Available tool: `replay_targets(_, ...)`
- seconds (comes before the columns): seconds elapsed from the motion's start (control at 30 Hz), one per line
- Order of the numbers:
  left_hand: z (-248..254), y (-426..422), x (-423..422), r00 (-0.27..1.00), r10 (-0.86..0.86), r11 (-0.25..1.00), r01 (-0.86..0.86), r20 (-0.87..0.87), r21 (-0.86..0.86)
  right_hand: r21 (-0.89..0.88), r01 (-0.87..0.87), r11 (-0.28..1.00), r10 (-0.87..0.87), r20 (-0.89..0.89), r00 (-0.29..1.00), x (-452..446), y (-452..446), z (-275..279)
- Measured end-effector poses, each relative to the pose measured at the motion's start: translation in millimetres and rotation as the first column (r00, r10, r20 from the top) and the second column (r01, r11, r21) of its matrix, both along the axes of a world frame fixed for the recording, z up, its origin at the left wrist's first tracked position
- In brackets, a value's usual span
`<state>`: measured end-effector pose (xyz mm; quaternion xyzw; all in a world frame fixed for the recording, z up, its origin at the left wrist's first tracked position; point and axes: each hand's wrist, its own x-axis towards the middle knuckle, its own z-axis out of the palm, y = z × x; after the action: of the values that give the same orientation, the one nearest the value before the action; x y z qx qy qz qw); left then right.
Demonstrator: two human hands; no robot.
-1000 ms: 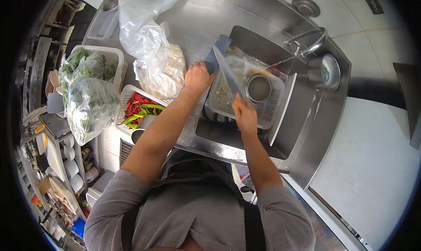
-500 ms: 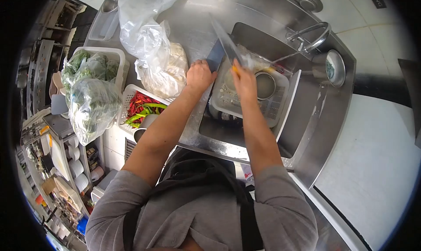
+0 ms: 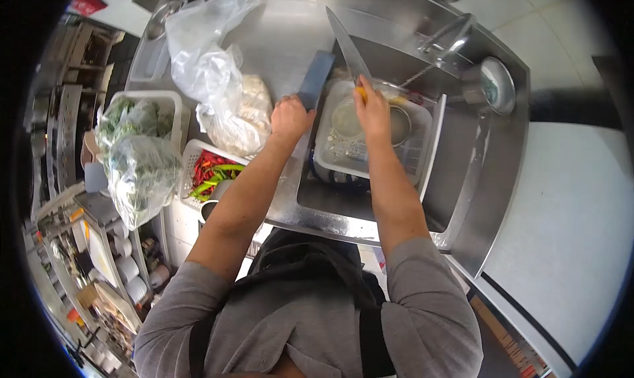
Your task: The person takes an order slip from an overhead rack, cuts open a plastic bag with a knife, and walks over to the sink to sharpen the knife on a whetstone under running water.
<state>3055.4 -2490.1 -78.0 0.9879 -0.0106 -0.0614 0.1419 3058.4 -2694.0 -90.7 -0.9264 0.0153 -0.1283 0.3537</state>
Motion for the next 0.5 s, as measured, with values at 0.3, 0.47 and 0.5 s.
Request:
replay_targets(0.3,42.5,14.4,59.8,0.941,-0.319,0.932,0.333,-0.112,0.141,0.693,0.467,0.549,-0.107,-0.495,0.862,-115.1,-73.0,30.2)
replay_targets(0.47,37.6,-0.8,106.1,0.539,-0.814,0.413,0.798,-0.215,0.440,0.695,0.372,0.615,-0.062,-0.428,0.902,-60.2,-105.8,29.4)
replay_targets(0.5,37.7,-4.2,112.2,0.529,-0.823,0.403,0.802,-0.210,0.441,0.666,0.330,0.669,-0.042,-0.410,0.911,-48.2,-107.6,36.2)
